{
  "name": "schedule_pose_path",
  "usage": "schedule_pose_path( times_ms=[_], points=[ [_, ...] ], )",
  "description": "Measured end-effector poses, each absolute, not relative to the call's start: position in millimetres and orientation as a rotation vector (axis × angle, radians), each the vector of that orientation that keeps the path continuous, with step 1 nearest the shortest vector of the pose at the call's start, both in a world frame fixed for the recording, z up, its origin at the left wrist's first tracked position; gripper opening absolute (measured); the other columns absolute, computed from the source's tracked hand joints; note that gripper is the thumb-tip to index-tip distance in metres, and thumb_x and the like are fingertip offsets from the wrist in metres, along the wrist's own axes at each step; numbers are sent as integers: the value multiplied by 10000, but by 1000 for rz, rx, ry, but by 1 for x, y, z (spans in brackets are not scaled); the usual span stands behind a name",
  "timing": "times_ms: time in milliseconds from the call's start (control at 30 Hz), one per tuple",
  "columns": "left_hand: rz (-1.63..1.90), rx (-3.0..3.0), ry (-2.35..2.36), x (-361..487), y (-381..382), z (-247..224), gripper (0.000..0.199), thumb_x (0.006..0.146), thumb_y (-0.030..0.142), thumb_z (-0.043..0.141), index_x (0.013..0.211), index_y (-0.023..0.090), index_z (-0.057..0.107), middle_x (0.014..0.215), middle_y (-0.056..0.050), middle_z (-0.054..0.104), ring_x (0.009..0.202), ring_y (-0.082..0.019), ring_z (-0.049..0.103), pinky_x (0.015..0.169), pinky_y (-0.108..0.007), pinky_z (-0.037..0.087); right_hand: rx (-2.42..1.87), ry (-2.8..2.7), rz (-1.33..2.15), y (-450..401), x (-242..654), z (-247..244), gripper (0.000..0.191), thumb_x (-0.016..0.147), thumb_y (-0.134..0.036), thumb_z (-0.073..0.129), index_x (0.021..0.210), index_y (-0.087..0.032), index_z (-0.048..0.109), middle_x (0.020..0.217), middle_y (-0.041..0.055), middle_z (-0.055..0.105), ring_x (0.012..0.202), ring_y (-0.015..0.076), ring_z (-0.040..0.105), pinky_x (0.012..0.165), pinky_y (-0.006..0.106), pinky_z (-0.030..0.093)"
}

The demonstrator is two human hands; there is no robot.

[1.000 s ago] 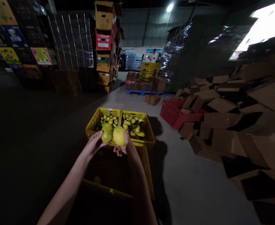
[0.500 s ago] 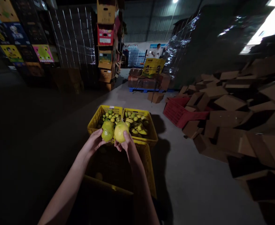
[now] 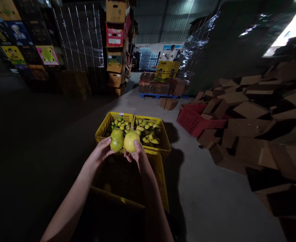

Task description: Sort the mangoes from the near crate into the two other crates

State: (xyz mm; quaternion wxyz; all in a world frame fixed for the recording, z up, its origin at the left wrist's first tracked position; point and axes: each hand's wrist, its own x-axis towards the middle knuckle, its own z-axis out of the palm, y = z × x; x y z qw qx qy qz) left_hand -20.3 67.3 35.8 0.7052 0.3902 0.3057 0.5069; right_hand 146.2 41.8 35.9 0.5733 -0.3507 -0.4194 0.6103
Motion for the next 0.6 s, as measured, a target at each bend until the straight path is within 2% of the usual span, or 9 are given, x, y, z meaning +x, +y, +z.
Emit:
schedule_pose_path(
  times_ms=[100,167,233,300,400,600],
  points=[
    [1175,910,686,-18,67,37,519,612,429,792,1037,157,673,917,-80,705,833,-203,674,711,-268,540,-859,-1062,1325,38,145,41,353,819,-534,527,960,-211,521,702,3,604,528,126,503,450,258,354],
    [1283,995,698,-16,67,36,512,597,371,815,1040,174,654,974,-66,687,905,-199,652,781,-270,519,-915,-1116,1179,36,143,43,336,790,-444,617,1014,-232,484,765,-9,612,541,108,507,479,248,392],
    [1404,1124,721,-16,68,35,549,575,306,836,1069,198,621,1031,-51,663,959,-190,627,840,-271,494,-971,-1130,1034,36,141,43,474,703,-341,726,1065,-251,433,830,-10,616,575,106,532,516,244,440],
    [1507,1281,752,-17,69,34,612,563,288,844,1113,215,586,1073,-55,638,992,-201,608,868,-297,486,-978,-1130,918,38,138,40,618,612,-275,788,1086,-255,392,913,17,625,688,142,596,591,269,503],
    [1661,1596,846,-23,71,34,596,572,317,839,1108,213,599,1122,-83,594,1073,-241,561,929,-372,460,-948,-1168,768,43,134,33,644,581,-262,792,1070,-253,373,999,58,623,846,198,635,721,342,549],
    [1700,1911,871,-30,69,36,501,631,302,810,1099,245,639,1129,-77,570,1105,-233,529,998,-398,407,-966,-1222,593,47,129,27,591,609,-289,769,1064,-251,394,1044,67,584,917,206,616,777,359,546]
  ],
)
